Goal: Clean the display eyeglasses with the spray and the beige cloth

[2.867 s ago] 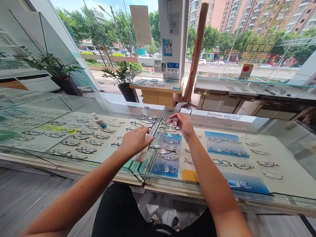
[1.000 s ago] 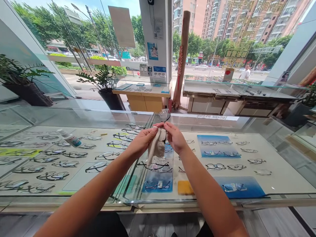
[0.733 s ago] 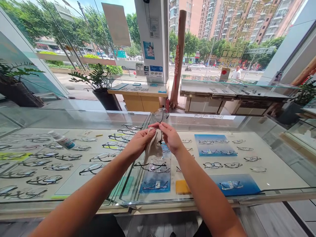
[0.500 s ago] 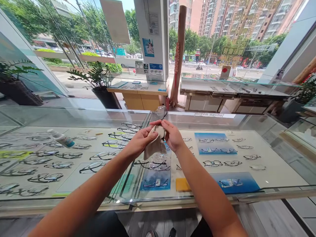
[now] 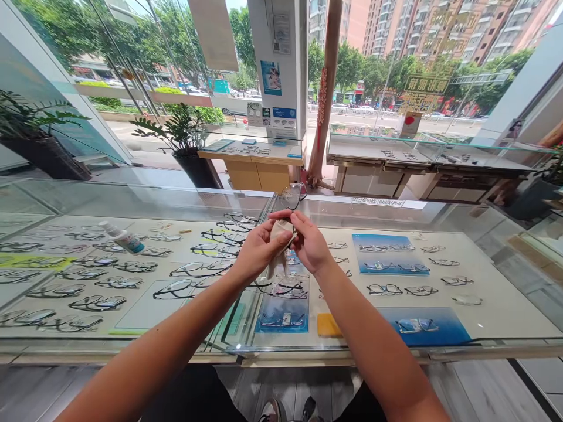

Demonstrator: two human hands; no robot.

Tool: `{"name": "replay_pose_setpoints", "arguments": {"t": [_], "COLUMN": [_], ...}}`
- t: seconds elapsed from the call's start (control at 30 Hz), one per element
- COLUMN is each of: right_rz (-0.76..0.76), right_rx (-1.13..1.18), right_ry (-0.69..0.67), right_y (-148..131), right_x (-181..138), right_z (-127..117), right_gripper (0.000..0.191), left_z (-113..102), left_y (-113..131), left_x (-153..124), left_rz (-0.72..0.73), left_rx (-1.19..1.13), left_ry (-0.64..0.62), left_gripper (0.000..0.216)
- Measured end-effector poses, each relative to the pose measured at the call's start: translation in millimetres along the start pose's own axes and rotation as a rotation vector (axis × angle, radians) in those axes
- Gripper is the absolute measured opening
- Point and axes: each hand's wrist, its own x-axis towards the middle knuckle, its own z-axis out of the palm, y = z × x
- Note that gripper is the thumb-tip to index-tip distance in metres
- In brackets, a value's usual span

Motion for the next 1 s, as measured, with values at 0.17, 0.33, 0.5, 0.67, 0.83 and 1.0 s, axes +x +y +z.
{"name": "replay_pose_setpoints", "arguments": {"t": [0.17,0.33,0.5,0.67,0.83,1.0], "right_rz": [0.004,-0.065,-0.116,-0.128,-0.170,-0.124], "right_rx": [-0.001,-0.059,-0.157,-0.230,-0.160,-0.092], "right_ry": [0.013,-0.028,-0.066,-0.044,-0.061,0.023], "right_y": [3.8,3.2,7.5,9.3,3.5,2.8], "right_x": [-1.9,-5.4,-7.6,-7.9,-6.1,-2.6], "right_z": [6.0,7.2,6.9,6.2,6.3,3.9], "right_gripper": [0.032,0.028,0.037,0.045,0.031,0.029], "left_z": [4.4,8.7,10.3,8.7,5.3,2.0], "left_y": [-1.5,2.7,5.2,1.3,0.1,4.3], "left_x": [-1.8,-2.9,-2.3,-3.2,-3.8,-1.5], "left_rz": [0.015,-0.008,-0.024,-0.010,0.001,0.010], "left_rx": [0.015,-0.011,-0.058,-0.049,-0.020,0.007], "left_ry": [0.046,0.066,0.100,0.117,0.079,0.016], "left_gripper": [0.059,0.065,0.069,0.067,0.067,0.068]}}
